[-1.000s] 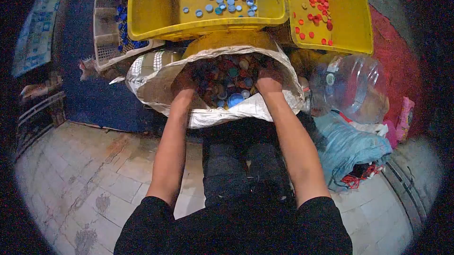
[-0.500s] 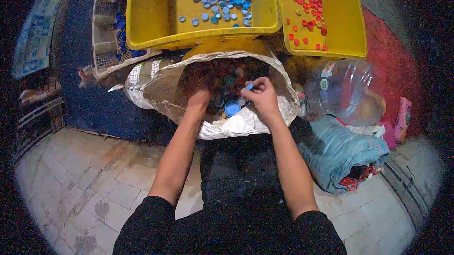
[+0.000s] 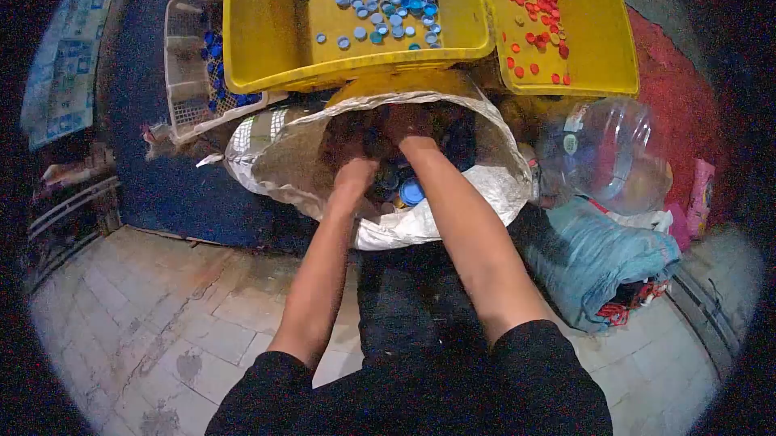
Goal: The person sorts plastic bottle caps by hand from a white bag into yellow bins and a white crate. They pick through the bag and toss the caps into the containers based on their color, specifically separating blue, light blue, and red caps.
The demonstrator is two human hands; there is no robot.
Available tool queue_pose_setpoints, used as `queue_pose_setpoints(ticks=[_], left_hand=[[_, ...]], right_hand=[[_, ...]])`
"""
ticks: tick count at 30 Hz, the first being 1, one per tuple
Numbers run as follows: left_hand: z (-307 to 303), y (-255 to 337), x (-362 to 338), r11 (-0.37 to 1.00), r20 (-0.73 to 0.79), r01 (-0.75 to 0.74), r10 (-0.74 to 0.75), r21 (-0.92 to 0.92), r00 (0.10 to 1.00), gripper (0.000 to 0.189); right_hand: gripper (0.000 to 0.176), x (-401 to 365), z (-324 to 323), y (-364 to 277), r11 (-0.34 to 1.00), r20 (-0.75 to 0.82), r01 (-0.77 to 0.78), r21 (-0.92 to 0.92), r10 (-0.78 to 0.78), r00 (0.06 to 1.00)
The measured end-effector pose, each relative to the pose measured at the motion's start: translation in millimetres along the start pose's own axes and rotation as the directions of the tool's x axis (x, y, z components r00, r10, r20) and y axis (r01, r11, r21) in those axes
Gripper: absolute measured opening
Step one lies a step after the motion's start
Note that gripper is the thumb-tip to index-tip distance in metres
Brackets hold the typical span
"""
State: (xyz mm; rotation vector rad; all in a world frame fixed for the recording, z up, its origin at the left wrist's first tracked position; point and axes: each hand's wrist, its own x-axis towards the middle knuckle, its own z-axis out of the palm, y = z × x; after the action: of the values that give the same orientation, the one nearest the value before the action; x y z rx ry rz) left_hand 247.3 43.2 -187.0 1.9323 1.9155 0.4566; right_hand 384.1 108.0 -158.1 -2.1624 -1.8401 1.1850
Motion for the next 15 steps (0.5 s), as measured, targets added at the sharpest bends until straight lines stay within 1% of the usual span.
queue_pose_setpoints(ticks=[1, 2, 3, 4, 5, 6, 7, 8, 9, 10, 11, 12, 13, 15], left_hand=[[-44.5, 24.0, -2.5, 0.959, 0.295, 0.280, -0.257, -0.036, 0.920, 0.053], [-75.9, 38.6, -6.7, 0.844, 0.564, 0.536, -0.450, 0.015, 0.692, 0.054], [-86.9, 37.8, -10.8, 0.845, 0.565, 0.535, -0.448, 0.013, 0.693, 0.054], [-96.5, 34.9, -14.0, 0.782, 0.572, 0.623, -0.523, 0.028, 0.631, 0.051], [-104.7, 31.0, -19.4, 0.708, 0.578, 0.705, -0.593, 0.043, 0.560, 0.049], [-105.5, 21.2, -29.3, 0.707, 0.579, 0.707, -0.593, 0.040, 0.560, 0.049], [-96.4, 2.7, -42.8, 0.753, 0.579, 0.652, -0.493, -0.090, 0.650, 0.048], [-82.0, -19.6, -57.4, 0.784, 0.560, 0.581, -0.387, -0.218, 0.732, 0.047], [-65.4, -41.8, -69.8, 0.798, 0.524, 0.497, -0.277, -0.341, 0.806, 0.046], [-51.0, -59.0, -79.8, 0.794, 0.473, 0.402, -0.166, -0.456, 0.865, 0.046], [-43.1, -66.8, -84.7, 0.772, 0.410, 0.302, -0.059, -0.560, 0.910, 0.045], [-34.2, -63.2, -75.8, 0.859, 0.439, 0.309, -0.113, -0.407, 0.891, 0.053], [-24.7, -59.1, -54.2, 0.859, 0.440, 0.311, -0.113, -0.408, 0.891, 0.053], [-6.9, -47.8, -5.2, 0.955, 0.290, 0.263, -0.215, -0.137, 0.932, 0.060]], right_hand=[[0.051, -2.1, -5.4, -1.8, 0.999, 0.029, -0.027, 0.029, 0.026, 0.999], [0.050, -5.4, -9.6, -1.7, 0.997, 0.059, -0.055, 0.056, 0.051, 0.997], [0.050, -9.0, -5.1, 7.2, 0.997, 0.057, -0.057, 0.055, 0.054, 0.997], [0.047, -13.7, 6.5, 24.7, 0.984, -0.159, 0.096, 0.147, -0.072, 0.985], [0.043, -20.5, 16.3, 42.3, 0.944, -0.374, 0.262, 0.203, -0.172, 0.911], [0.039, -27.4, 21.2, 58.1, 0.954, -0.250, 0.099, 0.285, -0.026, 0.968], [0.036, -34.5, 20.7, 68.8, 0.936, -0.116, -0.070, 0.344, 0.117, 0.986], [0.032, -46.8, 9.1, 69.5, 0.678, 0.112, -0.270, 0.684, 0.268, 0.957], [0.029, -59.0, -1.8, 68.5, 0.278, 0.373, -0.453, 0.847, 0.298, 0.879], [0.029, -69.4, -4.0, 71.2, 0.280, 0.368, -0.448, 0.849, 0.296, 0.881], [0.025, -80.1, -4.8, 74.3, 0.107, 0.389, -0.423, 0.900, 0.246, 0.888], [0.022, -89.4, -5.2, 75.7, -0.072, 0.401, -0.394, 0.916, 0.195, 0.895], [0.022, -98.1, -9.7, 71.7, -0.072, 0.401, -0.395, 0.916, 0.196, 0.895], [0.026, -111.5, -26.3, 57.1, -0.342, 0.462, -0.421, 0.840, 0.046, 0.886]])
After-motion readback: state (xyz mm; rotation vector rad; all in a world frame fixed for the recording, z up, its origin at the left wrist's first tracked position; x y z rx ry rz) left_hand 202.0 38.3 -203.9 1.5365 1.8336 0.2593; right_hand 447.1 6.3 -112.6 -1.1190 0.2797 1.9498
